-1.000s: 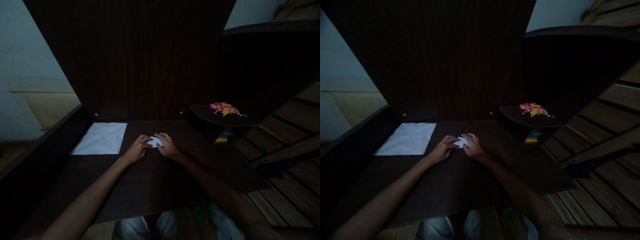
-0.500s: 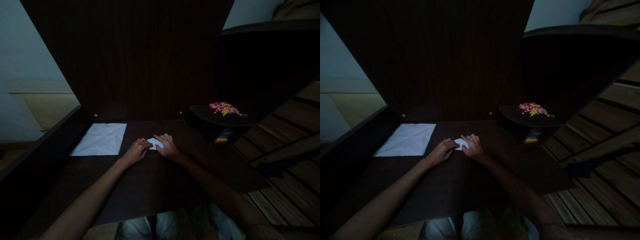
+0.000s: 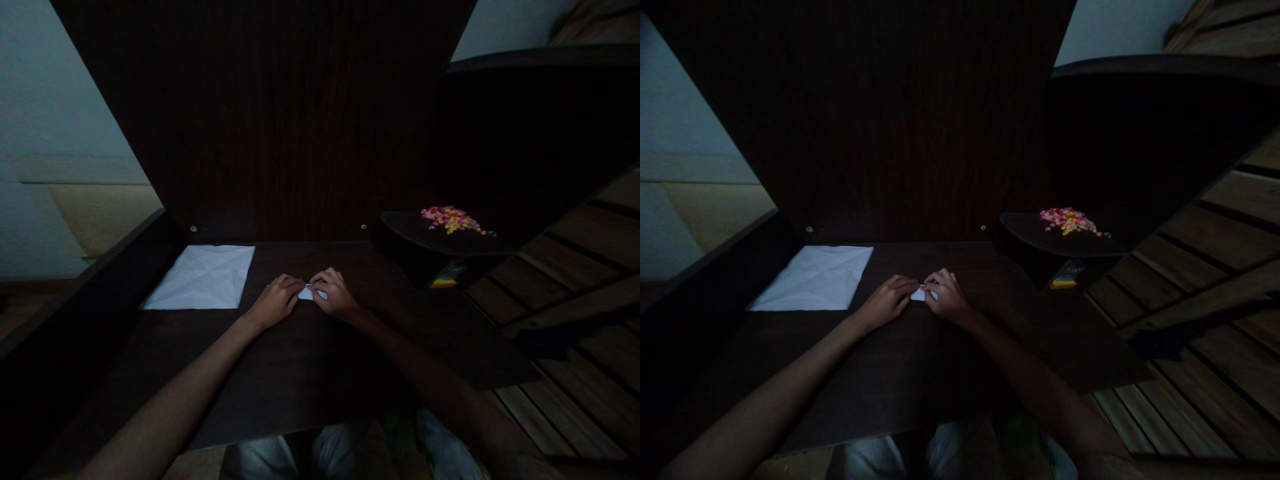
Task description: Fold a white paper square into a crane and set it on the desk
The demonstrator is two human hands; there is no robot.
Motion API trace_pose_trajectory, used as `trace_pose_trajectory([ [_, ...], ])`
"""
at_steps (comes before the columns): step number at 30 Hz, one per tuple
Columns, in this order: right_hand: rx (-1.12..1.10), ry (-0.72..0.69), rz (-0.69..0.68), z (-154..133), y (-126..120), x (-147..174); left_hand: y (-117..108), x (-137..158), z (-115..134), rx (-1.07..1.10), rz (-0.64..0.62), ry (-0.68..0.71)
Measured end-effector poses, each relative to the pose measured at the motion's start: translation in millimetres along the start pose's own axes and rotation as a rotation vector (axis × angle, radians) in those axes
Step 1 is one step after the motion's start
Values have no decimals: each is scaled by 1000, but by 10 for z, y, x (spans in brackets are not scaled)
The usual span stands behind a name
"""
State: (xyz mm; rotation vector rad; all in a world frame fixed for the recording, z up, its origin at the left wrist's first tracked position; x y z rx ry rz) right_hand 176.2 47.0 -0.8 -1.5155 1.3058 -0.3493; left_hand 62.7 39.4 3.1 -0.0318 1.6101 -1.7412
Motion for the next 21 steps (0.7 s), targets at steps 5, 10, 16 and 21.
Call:
trace_pose_trajectory([
  [5,31,-27,26,-38,-46,9,30,11,-17,-60,-41,-9],
  [10,59,-45,-1,-13,-64,-1,16,1,50,-172,-83,-19],
  [16,67,-36,-3,30,-58,-14,-42,-21,127,-161,-90,-50],
  [21,111,5,29,6,-81,-13,-88,-25,150,-62,-53,-18],
])
Point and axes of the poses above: each hand's wrist, its own x-axis away from the middle knuckle, its own y-axis out of the palm, z = x × y, the point moved 8 cm from there along -x, towards the middle knuckle, and after that the axes turned 8 degrees about y, right-handed, at the moved point
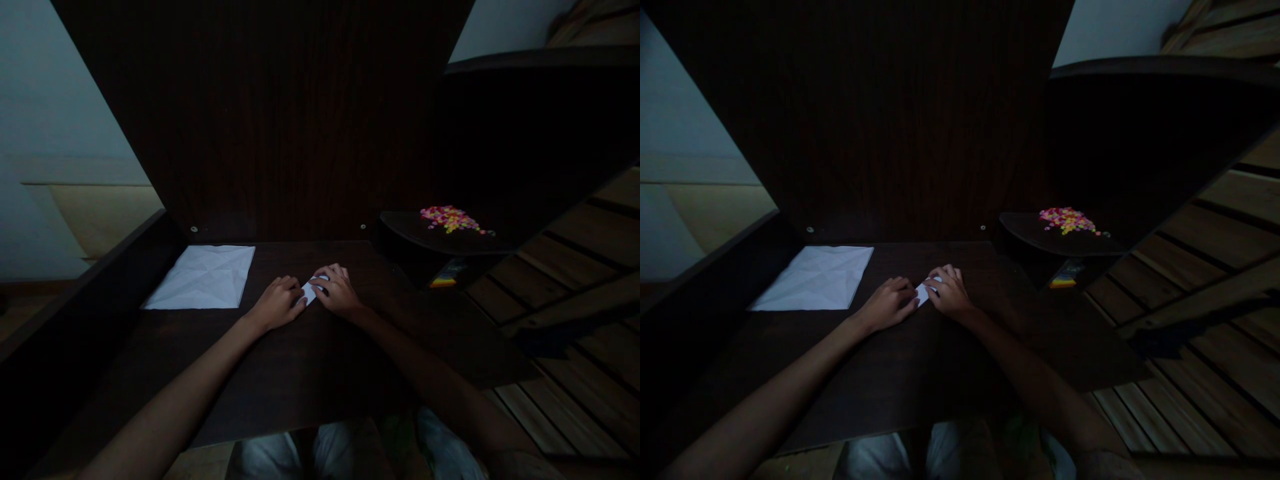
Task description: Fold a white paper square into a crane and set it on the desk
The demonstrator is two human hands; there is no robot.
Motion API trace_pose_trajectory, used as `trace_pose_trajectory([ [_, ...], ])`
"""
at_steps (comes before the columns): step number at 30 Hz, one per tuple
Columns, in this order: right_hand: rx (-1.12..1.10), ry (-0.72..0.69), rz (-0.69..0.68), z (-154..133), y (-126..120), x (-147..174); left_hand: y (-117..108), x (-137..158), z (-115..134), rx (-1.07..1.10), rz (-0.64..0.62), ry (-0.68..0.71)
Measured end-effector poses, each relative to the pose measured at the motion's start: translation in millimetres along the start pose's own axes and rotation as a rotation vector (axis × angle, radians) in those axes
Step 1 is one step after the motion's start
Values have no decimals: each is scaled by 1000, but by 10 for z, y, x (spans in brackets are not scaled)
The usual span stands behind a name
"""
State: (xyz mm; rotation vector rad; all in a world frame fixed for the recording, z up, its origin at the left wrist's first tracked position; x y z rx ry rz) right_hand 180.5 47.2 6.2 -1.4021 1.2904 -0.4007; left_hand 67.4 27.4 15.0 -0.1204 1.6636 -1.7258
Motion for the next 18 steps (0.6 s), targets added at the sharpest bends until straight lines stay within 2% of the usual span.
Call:
trace_pose_trajectory([
  [4,-11,24,-3,12,28,-5,9,2,-14,115,3,4],
  [11,-176,-10,16,72,67,-14,-37,7,-29,331,66,29],
  [18,-191,-63,5,29,48,-10,0,2,-67,332,82,26],
])
Point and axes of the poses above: each hand's wrist, its own x-axis away from the middle knuckle, its own y-axis out of the palm, z = x × y, the point moved 8 cm from there along -x, towards the middle knuckle, and after that the axes turned 8 degrees about y, right-handed, at the moved point
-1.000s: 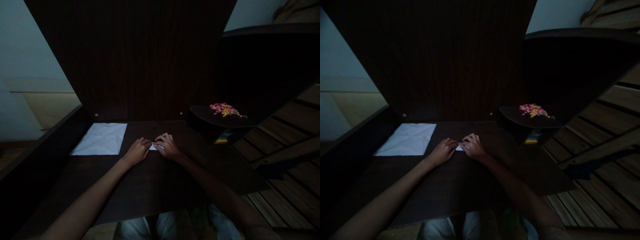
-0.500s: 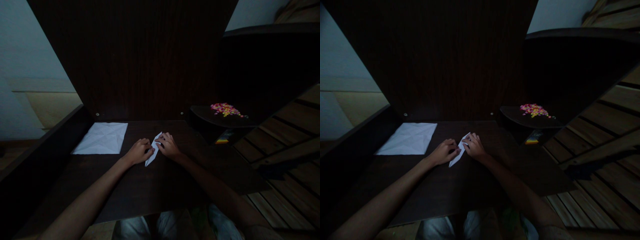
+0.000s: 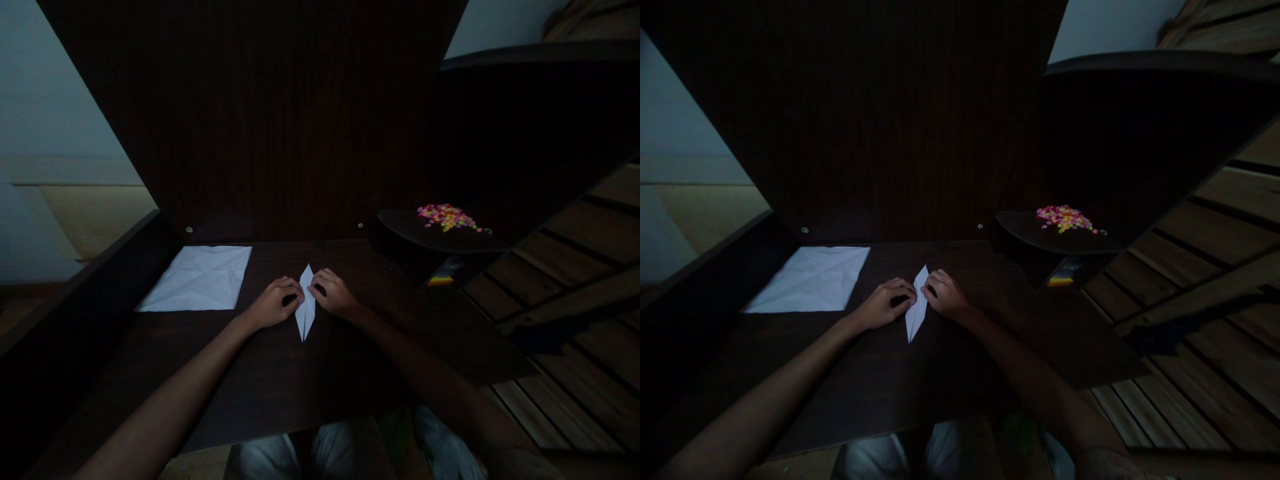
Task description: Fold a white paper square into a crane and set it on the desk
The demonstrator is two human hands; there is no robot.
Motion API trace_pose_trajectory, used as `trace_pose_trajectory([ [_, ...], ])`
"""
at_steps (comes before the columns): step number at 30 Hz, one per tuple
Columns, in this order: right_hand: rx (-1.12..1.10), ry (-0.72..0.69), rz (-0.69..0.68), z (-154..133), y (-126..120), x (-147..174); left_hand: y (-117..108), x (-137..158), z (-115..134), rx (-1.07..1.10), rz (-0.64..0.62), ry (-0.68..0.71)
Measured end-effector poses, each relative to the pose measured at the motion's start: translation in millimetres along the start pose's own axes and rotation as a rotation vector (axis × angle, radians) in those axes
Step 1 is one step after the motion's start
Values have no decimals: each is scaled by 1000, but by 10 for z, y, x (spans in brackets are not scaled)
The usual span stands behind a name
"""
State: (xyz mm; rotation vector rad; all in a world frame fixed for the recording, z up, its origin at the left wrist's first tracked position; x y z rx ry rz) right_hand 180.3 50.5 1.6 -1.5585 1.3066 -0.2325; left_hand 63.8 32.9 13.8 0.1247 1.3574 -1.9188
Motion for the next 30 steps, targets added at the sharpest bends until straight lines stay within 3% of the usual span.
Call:
trace_pose_trajectory([
  [10,61,6,-93,26,94,29,-9,39,-86,-306,12,-56],
  [15,88,6,-139,7,113,51,17,58,-149,-313,-2,-63],
  [23,108,35,-186,-1,123,48,101,63,-174,-304,-174,-31],
  [30,128,38,-205,-23,115,50,111,60,-182,-301,-213,-50],
])
Point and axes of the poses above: each hand's wrist, its own x-axis away from the middle knuckle, its own y-axis out of the palm, z = x × y, the point moved 8 cm from there along -x, towards the middle knuckle, and after that the axes turned 8 degrees about y, right-handed, at the moved point
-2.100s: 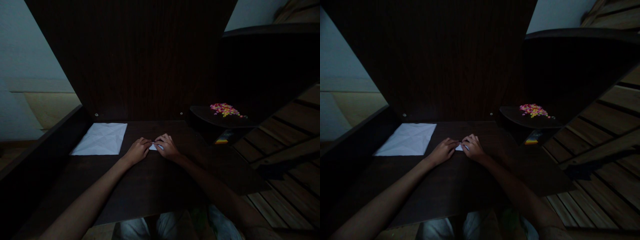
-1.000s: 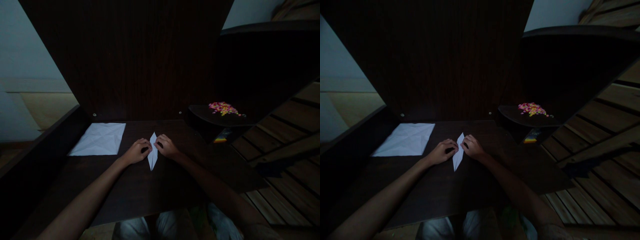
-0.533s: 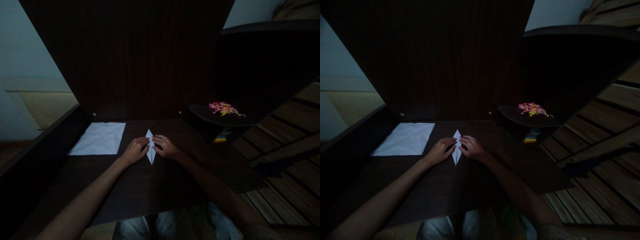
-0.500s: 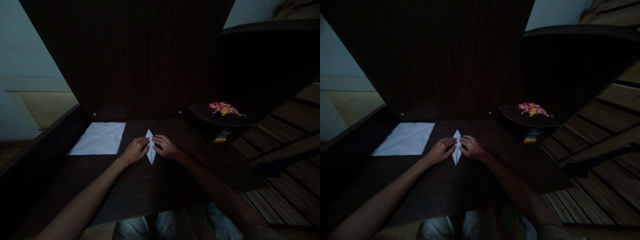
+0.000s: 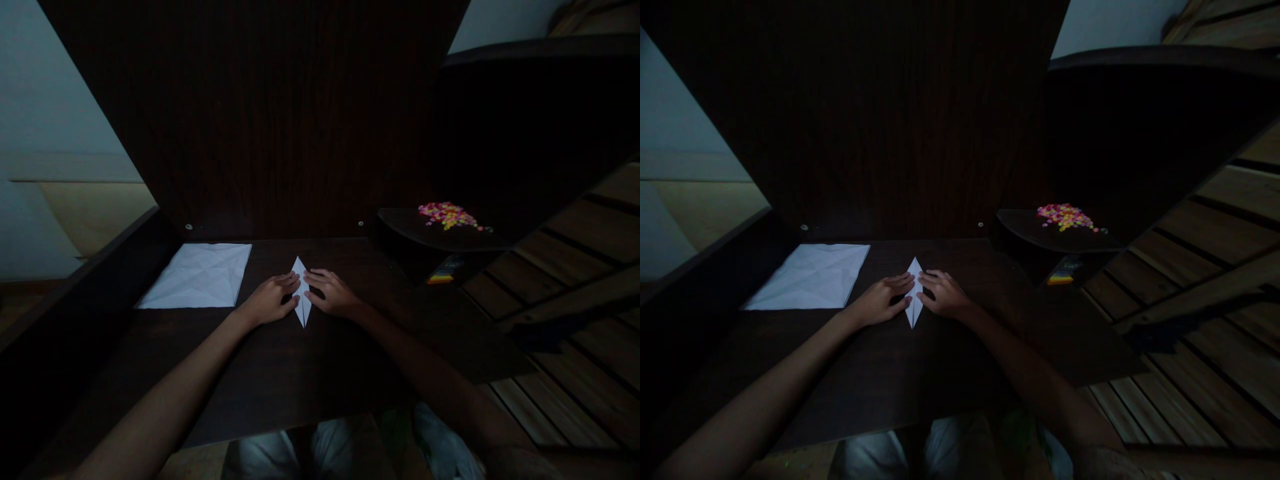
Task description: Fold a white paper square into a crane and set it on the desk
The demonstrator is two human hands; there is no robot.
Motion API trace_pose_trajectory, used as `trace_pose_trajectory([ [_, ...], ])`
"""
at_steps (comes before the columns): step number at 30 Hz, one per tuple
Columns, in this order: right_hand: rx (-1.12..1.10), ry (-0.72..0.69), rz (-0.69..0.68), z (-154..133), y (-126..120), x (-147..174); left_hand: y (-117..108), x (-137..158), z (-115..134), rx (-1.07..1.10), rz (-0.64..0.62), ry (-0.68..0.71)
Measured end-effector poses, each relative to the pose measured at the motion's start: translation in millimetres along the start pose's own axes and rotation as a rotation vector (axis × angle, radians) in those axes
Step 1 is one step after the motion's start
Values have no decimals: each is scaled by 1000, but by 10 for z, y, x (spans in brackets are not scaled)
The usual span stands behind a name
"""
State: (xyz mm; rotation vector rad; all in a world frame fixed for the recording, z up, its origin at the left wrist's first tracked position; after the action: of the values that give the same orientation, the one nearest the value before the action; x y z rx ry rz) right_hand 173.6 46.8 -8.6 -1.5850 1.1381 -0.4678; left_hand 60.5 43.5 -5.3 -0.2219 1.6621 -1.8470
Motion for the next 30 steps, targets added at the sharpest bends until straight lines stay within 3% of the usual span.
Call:
trace_pose_trajectory([
  [30,48,1,-7,4,28,-8,43,1,-39,21,-33,-12],
])
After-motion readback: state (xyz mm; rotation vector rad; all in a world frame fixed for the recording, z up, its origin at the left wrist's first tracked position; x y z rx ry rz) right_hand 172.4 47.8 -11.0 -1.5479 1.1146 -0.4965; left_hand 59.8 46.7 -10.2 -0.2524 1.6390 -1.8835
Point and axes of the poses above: each hand's wrist, its own x-axis away from the middle knuckle, its own y-axis out of the palm, z = x × y, the point moved 8 cm from there along -x, towards the middle knuckle, and after that the axes turned 8 degrees about y, right-handed, at the moved point
